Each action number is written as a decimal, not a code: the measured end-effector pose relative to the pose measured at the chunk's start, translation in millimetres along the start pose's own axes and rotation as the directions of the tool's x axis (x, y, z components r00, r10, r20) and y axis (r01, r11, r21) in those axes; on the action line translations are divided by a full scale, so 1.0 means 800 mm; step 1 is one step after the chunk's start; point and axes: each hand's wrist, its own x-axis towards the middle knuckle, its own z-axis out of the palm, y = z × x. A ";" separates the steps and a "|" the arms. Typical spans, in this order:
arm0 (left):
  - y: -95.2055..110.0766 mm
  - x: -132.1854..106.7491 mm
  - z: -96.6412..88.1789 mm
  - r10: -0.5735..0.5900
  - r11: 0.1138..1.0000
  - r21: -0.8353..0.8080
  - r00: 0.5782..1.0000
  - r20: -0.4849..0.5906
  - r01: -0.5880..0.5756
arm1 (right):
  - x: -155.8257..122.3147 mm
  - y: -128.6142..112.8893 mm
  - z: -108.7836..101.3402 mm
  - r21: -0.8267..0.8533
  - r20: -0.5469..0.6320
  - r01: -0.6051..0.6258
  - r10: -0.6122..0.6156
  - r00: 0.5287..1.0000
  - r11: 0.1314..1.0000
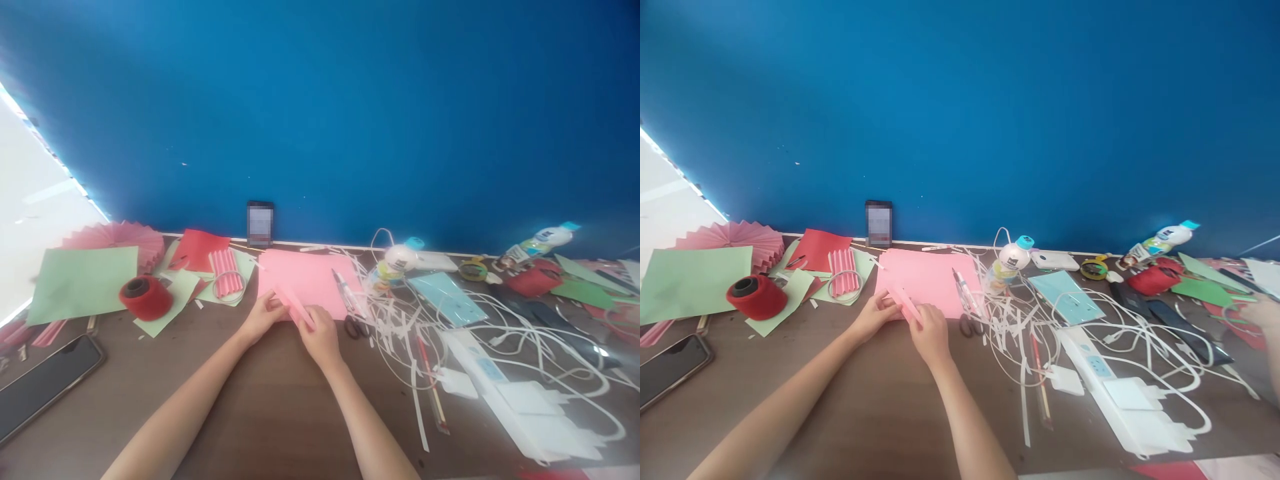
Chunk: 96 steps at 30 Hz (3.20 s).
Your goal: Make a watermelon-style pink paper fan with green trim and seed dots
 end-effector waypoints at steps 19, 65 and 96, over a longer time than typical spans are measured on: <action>-0.012 -0.001 0.002 0.044 0.998 0.053 0.995 -0.093 -0.039 | -0.006 -0.010 0.006 -0.137 -0.199 0.138 -0.164 0.966 0.981; -0.001 0.012 -0.045 0.041 0.995 0.095 0.988 -0.148 -0.027 | 0.007 0.029 -0.001 0.755 0.221 -0.488 0.530 0.819 0.438; -0.004 0.007 0.002 0.130 0.983 -0.080 0.929 -0.348 -0.167 | 0.009 0.002 0.011 0.854 0.234 -0.457 0.601 0.764 0.249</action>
